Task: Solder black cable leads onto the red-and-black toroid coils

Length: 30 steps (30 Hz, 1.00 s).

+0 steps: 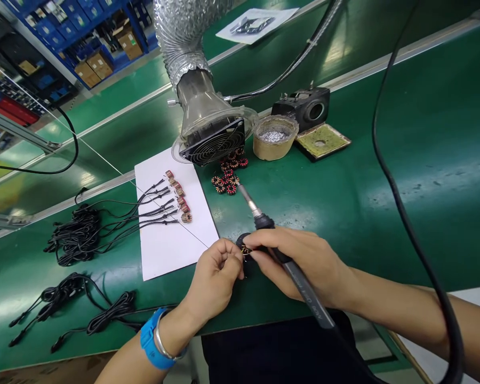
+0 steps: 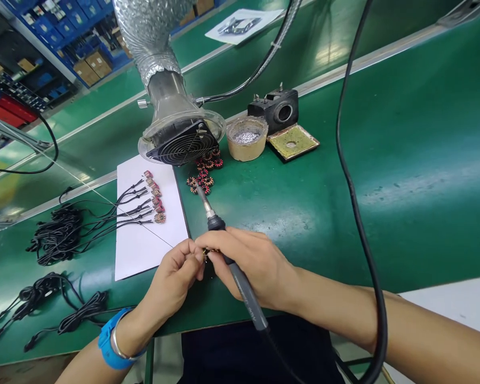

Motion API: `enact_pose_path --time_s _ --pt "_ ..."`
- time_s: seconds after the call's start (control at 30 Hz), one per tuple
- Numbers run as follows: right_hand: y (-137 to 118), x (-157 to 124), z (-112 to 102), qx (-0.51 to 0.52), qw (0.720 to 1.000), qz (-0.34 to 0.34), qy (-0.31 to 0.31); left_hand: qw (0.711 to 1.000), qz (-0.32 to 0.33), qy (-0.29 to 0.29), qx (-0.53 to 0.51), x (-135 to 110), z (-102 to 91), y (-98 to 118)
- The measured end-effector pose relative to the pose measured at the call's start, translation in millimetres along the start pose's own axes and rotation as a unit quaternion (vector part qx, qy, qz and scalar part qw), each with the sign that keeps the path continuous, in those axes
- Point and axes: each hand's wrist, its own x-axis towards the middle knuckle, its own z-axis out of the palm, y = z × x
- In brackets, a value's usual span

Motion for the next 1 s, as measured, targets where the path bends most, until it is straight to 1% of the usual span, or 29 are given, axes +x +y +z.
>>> enact_pose_path --time_s 0.17,0.23,0.33,0.4,0.5,0.87,1.0 --pt "0 -21 -14 0.015 0.992 0.014 0.128 0.999 0.029 0.031 0.023 -3 6.3 -3" --pt "0 -28 -19 0.031 0.987 -0.003 0.157 0.998 0.038 0.042 0.031 -3 7.0 -3" --pt "-3 -30 -24 0.055 0.989 -0.014 0.137 0.997 0.033 0.054 0.037 -3 7.3 -3" --pt "-6 -29 -26 0.081 0.989 0.003 0.121 0.997 0.029 0.057 0.038 -3 7.4 -2" --pt "-8 -28 -26 0.113 0.985 0.025 0.125 0.997 0.034 0.06 0.041 -2 7.7 -1" --pt "-9 -28 -24 0.114 0.987 0.031 0.11 0.996 0.038 0.061 0.053 -2 7.0 -3" --pt "-9 -26 -23 0.118 0.987 0.018 0.106 0.996 0.043 0.057 0.054 -2 6.6 -4"
